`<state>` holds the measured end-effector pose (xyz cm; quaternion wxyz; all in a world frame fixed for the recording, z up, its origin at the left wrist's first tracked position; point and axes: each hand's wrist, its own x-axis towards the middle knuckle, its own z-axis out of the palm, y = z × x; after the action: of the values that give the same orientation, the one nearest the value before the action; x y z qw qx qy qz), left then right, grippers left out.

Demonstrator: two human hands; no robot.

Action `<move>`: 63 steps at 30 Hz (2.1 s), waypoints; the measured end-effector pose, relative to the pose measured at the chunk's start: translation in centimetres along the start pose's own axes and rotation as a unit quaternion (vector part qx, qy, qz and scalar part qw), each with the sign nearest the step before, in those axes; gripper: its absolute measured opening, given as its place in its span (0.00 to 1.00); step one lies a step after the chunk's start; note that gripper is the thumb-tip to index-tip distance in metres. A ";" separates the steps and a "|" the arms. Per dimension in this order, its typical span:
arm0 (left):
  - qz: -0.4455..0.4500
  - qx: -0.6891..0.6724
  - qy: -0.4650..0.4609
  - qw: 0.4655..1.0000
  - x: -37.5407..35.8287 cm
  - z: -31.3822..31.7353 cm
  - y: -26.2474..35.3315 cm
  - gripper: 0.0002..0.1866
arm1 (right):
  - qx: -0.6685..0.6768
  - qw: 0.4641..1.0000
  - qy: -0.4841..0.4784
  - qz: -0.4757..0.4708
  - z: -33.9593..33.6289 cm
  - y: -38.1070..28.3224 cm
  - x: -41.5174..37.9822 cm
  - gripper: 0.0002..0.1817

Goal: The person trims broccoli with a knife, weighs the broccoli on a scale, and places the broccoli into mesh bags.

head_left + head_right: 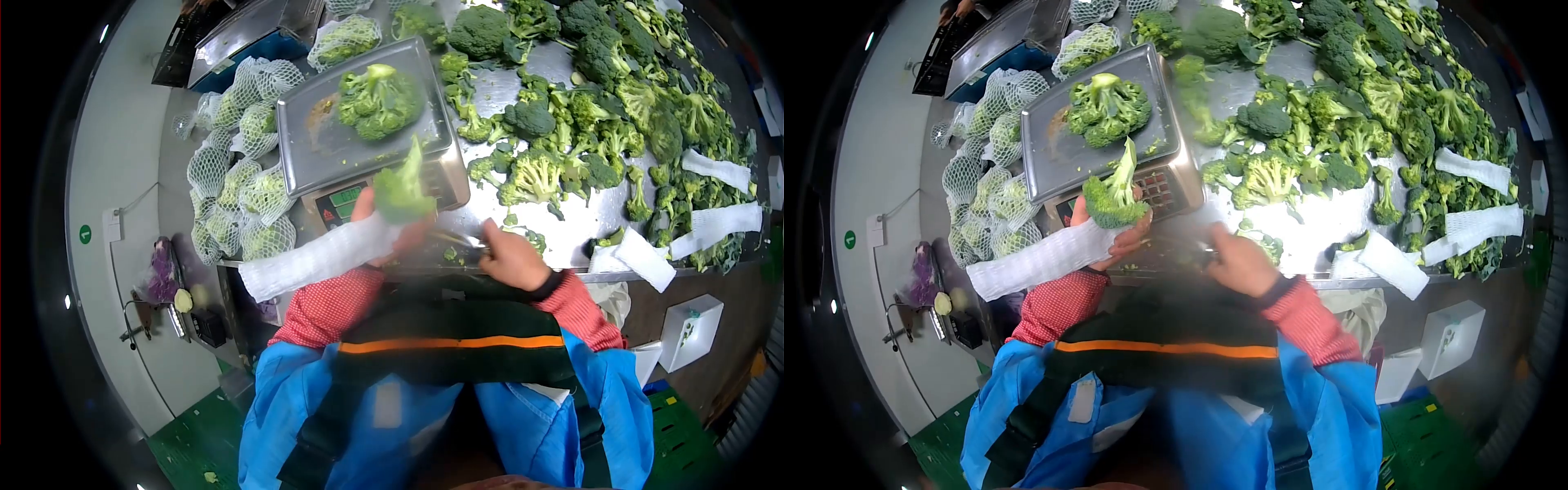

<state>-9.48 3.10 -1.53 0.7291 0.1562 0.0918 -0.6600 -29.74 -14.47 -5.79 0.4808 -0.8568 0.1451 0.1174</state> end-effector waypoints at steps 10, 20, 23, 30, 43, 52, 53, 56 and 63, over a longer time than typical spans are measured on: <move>-0.026 0.394 0.096 0.914 2.1 2.2 -1.3 0.20 | 0.092 0.941 0.314 -0.082 -5.5 -2.7 -2.6 0.12; 0.097 0.574 0.077 0.809 2.9 3.9 -4.0 0.24 | -0.228 0.910 0.338 -0.069 -6.6 3.4 -0.4 0.08; 0.142 0.567 0.124 0.802 2.5 5.1 -2.7 0.24 | -0.145 0.905 0.397 0.040 -6.8 5.1 -2.3 0.09; 0.109 0.543 0.195 0.809 3.5 3.4 -3.7 0.24 | -0.172 0.911 0.370 -0.065 -6.3 -0.8 -1.4 0.27; 0.296 0.644 0.160 0.687 0.3 3.1 1.7 0.30 | 0.323 0.934 0.091 -0.121 -6.3 -8.7 10.5 0.12; 0.399 0.431 0.224 0.778 -0.9 2.2 6.4 0.27 | 0.370 0.915 0.115 -0.115 -7.6 -14.8 17.9 0.06; 0.413 0.430 0.229 0.769 -0.7 2.6 6.8 0.27 | 0.383 0.906 0.124 -0.132 -7.6 -15.4 18.6 0.05; 0.449 0.477 0.245 0.714 0.6 2.4 8.6 0.28 | 0.342 0.921 0.147 -0.111 -7.5 -16.7 20.4 0.06; 0.460 0.542 0.255 0.656 3.9 -0.1 11.6 0.27 | -0.218 0.865 0.402 -0.204 -7.1 -16.5 21.5 0.09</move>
<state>2.44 0.47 -1.72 0.6737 0.7077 -0.1832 -0.1079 -3.31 -15.32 3.55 0.1945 -0.9233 0.1185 -0.3093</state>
